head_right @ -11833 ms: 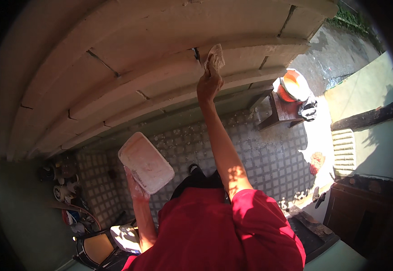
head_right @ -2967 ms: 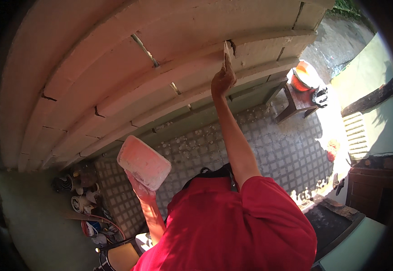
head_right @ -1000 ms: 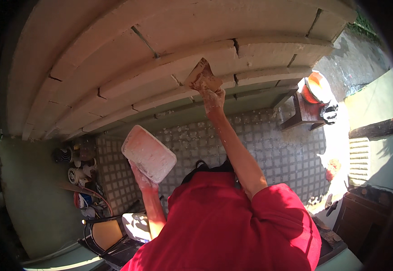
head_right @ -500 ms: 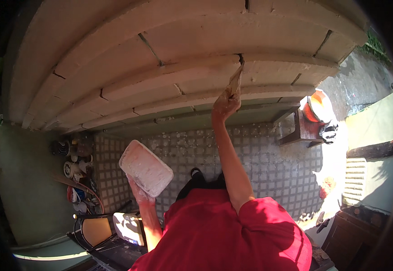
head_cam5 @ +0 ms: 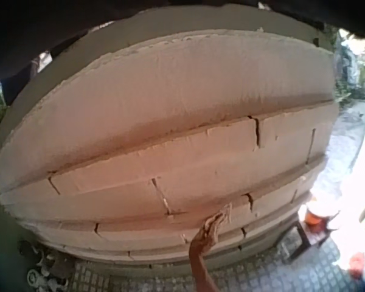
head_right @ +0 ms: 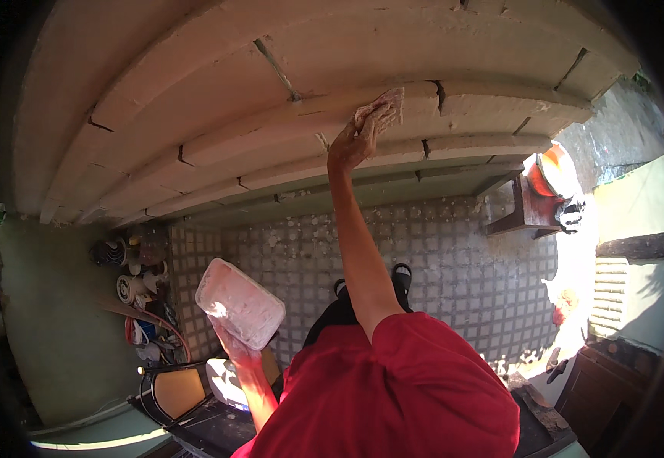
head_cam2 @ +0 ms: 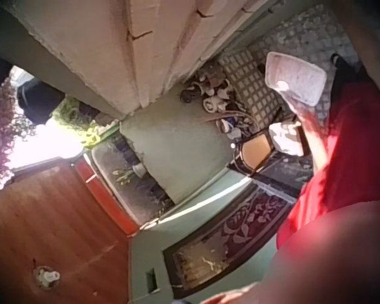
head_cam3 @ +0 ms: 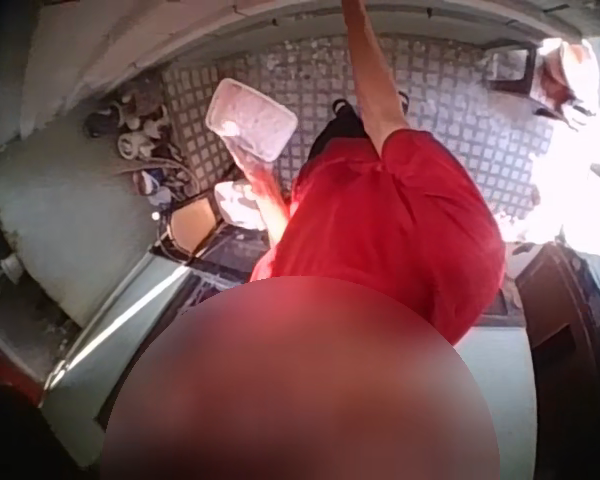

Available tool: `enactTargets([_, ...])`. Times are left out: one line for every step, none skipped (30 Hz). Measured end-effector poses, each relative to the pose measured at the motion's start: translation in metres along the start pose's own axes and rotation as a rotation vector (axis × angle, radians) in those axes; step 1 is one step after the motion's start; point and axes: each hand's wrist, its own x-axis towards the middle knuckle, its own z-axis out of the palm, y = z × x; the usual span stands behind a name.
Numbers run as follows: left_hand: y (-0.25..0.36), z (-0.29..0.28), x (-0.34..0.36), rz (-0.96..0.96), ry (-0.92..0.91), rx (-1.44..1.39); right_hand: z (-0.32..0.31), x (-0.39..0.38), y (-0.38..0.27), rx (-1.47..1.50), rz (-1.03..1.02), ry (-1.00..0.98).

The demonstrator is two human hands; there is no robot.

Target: Applying putty or plaster to cracks in a block wall using a spatula and a container.

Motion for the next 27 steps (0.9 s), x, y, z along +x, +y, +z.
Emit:
enactTargets([0.007, -0.006, 0.004, 0.006, 0.015, 0.042, 0.004, -0.016, -0.002, 0.029, -0.005, -0.019])
enactTargets([0.011, -0.009, 0.01, 0.014, 0.026, 0.081, 0.008, -0.028, -0.006, 0.06, -0.016, -0.035])
enactTargets([0.014, -0.009, 0.015, 0.079, 0.021, 0.118, 0.011, -0.041, -0.011, 0.095, -0.024, -0.092])
enactTargets([0.018, -0.01, 0.021, 0.073, 0.008, 0.119, 0.013, -0.056, -0.017, 0.131, -0.028, -0.154])
enactTargets([0.022, -0.009, 0.029, 0.086, -0.063, 0.156, 0.014, -0.068, -0.012, 0.12, -0.037, -0.13])
enactTargets([0.027, -0.006, 0.037, 0.094, -0.141, 0.194, 0.015, -0.081, 0.0, 0.168, -0.017, -0.208])
enactTargets([0.034, -0.004, 0.04, 0.059, -0.175, 0.131, 0.011, -0.09, -0.005, 0.223, 0.008, -0.305])
enactTargets([0.036, -0.009, 0.047, 0.048, -0.186, 0.132, -0.001, -0.096, -0.007, 0.213, 0.004, -0.294])
enactTargets([0.041, -0.023, 0.052, 0.072, -0.177, 0.117, -0.019, -0.104, -0.032, 0.245, 0.141, -0.347])
enactTargets([0.043, -0.023, 0.059, 0.085, -0.191, 0.104, -0.033, -0.096, -0.043, 0.269, 0.27, -0.376])
enactTargets([0.046, -0.023, 0.063, 0.075, -0.2, 0.1, -0.037, -0.087, -0.03, 0.332, 0.191, -0.205])
enactTargets([0.051, -0.016, 0.063, 0.045, -0.177, 0.108, -0.041, -0.07, -0.015, 0.402, 0.11, -0.039])
enactTargets([0.057, -0.018, 0.061, 0.014, -0.138, 0.119, -0.053, -0.051, -0.014, 0.305, 0.106, -0.015])
enactTargets([0.061, -0.027, 0.061, 0.011, -0.128, 0.118, -0.066, -0.028, -0.014, 0.208, 0.103, 0.01])
enactTargets([0.057, -0.03, 0.07, -0.038, -0.142, 0.077, -0.081, 0.009, 0.007, 0.105, 0.007, 0.084])
enactTargets([0.06, -0.034, 0.07, -0.053, -0.13, 0.034, -0.079, 0.031, 0.019, 0.029, -0.072, 0.129])
enactTargets([0.057, -0.03, 0.076, -0.072, -0.144, 0.03, -0.08, 0.05, 0.029, 0.014, -0.085, 0.142])
enactTargets([0.057, -0.024, 0.077, -0.073, -0.133, 0.066, -0.081, 0.064, 0.034, -0.041, -0.056, 0.095])
enactTargets([0.059, -0.023, 0.074, -0.066, -0.113, 0.103, -0.083, 0.067, 0.036, -0.09, -0.02, 0.041])
enactTargets([0.062, -0.024, 0.072, -0.059, -0.107, 0.103, -0.075, 0.058, 0.026, -0.15, 0.033, -0.053])
enactTargets([0.065, -0.026, 0.069, -0.077, -0.099, 0.076, -0.065, 0.041, 0.014, -0.209, 0.087, -0.147])
enactTargets([0.061, -0.024, 0.073, -0.103, -0.104, 0.046, -0.06, 0.025, 0.008, -0.253, 0.135, -0.257])
enactTargets([0.063, -0.02, 0.071, -0.085, -0.101, 0.047, -0.05, 0.0, -0.003, -0.282, 0.192, -0.381])
enactTargets([0.056, -0.01, 0.076, -0.088, -0.19, 0.038, -0.046, -0.019, 0.001, -0.087, -0.014, -0.347])
enactTargets([0.053, -0.004, 0.074, -0.082, -0.266, 0.034, -0.045, -0.036, 0.004, 0.111, -0.212, -0.323])
enactTargets([0.052, -0.003, 0.071, -0.079, -0.261, 0.04, -0.05, -0.047, 0.0, 0.115, -0.204, -0.325])
enactTargets([0.05, -0.001, 0.07, -0.046, -0.239, 0.095, -0.055, -0.055, -0.003, 0.113, -0.274, -0.369])
